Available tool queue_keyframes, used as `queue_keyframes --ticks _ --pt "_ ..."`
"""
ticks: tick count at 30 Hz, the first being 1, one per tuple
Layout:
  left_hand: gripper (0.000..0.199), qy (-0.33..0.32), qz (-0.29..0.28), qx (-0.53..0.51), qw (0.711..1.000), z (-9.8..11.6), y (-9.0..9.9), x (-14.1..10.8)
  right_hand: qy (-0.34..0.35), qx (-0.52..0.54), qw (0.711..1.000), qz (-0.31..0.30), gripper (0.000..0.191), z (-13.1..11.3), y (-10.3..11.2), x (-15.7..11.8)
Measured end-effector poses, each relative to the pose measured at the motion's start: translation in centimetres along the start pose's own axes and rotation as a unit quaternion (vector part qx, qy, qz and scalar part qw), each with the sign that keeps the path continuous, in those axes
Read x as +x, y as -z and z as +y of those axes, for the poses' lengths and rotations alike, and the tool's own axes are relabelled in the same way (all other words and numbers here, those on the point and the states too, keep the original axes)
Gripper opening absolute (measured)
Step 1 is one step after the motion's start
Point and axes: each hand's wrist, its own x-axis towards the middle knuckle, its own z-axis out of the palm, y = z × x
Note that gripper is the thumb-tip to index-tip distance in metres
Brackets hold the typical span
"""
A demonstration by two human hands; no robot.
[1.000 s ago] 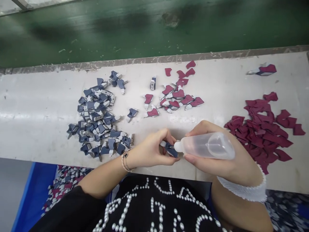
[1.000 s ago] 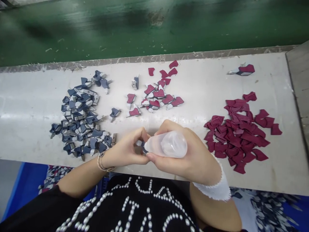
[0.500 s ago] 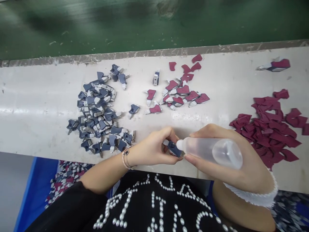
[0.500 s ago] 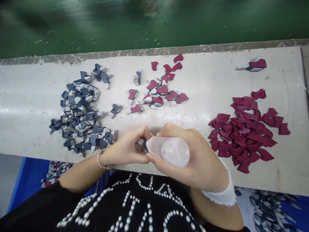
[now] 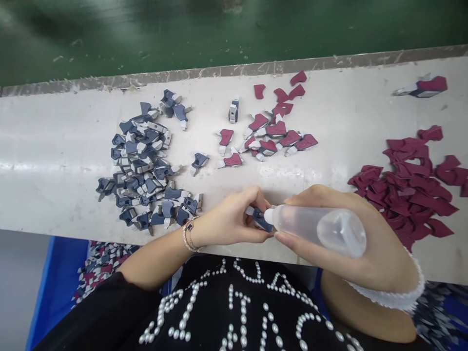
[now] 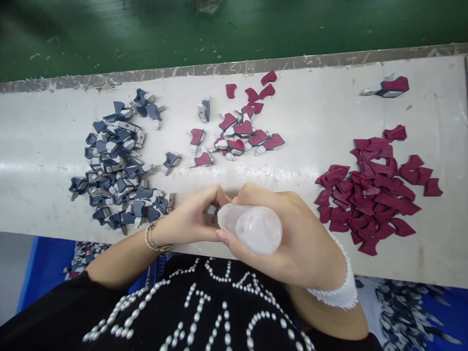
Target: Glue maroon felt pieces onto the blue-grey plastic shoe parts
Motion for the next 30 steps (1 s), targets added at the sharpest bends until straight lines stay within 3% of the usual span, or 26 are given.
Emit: queue_keyframes --ticks 3,12,22,30 --pt "0.034 -0.003 0.013 0.02 1.0 -0.06 -0.03 0.02 -0.024 -0.025 0.999 0.028 0.016 0.09 -0.06 -0.1" --pt "0.041 -0.005 0.005 -0.018 1.0 0.16 0.08 0.15 0.009 -0.005 1.0 -0.016 0.016 0.0 -0.06 0.15" --pt "0.037 -0.007 0.017 0.07 0.997 -0.16 0.29 -0.09 0.009 -0.006 0.999 -0.041 0.011 -0.17 0.35 0.05" --pt "0.032 -0.034 0.065 0.153 0.985 -0.05 0.75 -0.29 -0.007 -0.005 0.998 -0.057 0.013 -0.08 0.69 -0.26"
